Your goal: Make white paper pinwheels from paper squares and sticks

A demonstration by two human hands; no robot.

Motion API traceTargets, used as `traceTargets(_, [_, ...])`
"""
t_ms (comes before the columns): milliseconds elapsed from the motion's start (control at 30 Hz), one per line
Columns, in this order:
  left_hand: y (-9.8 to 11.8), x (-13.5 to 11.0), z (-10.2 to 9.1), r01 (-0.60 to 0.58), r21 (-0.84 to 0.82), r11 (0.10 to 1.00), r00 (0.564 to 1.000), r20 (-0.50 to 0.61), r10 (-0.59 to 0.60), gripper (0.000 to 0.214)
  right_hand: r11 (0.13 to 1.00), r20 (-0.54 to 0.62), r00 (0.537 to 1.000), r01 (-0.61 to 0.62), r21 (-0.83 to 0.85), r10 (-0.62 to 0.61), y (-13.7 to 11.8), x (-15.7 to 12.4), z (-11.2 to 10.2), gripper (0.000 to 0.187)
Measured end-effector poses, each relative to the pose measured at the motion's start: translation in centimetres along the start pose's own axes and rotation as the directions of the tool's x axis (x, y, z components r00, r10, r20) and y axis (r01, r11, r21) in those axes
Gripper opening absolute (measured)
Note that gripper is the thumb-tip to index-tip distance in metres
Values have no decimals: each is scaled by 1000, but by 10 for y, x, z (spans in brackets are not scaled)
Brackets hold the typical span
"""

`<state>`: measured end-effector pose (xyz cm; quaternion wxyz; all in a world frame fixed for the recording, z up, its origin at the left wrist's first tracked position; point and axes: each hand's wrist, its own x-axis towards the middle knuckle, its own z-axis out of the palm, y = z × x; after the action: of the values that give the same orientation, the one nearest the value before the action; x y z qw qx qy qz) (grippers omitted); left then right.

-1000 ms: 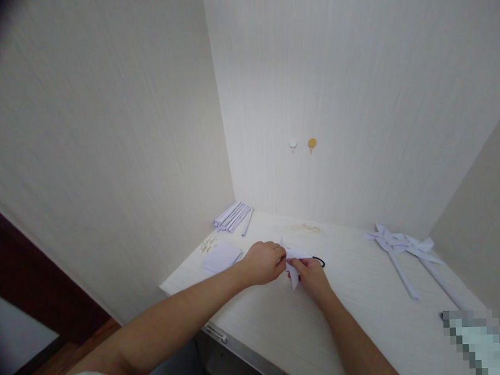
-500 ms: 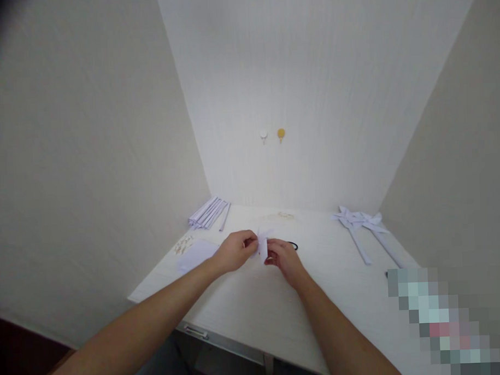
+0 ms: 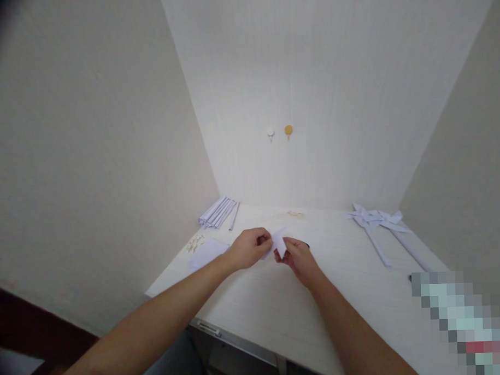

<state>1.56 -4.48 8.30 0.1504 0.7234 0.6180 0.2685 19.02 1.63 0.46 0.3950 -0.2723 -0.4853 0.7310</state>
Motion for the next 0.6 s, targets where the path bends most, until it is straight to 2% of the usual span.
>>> traceTargets(133, [-12, 2, -7, 56, 105, 993, 998, 10, -57, 21, 997, -4, 1000, 8, 72, -8, -1, 1, -2, 25])
traceTargets(233, [-38, 11, -21, 149, 214, 965, 988, 8, -154, 25, 995, -25, 1000, -16, 97, 19, 4, 5, -1, 27])
traceTargets(267, [-50, 15, -27, 187, 254, 949, 981, 10, -196, 33, 995, -32, 999, -30, 98, 33, 6, 6, 0, 27])
traceTargets(433, [-111, 39, -56, 391, 459, 798, 913, -82, -400, 38, 992, -47, 996, -68, 106, 73, 15, 12, 2, 25])
traceTargets(600, [-149, 53, -74, 422, 633, 649, 901, -211, -380, 40, 991, -37, 997, -64, 119, 69, 19, 16, -4, 24])
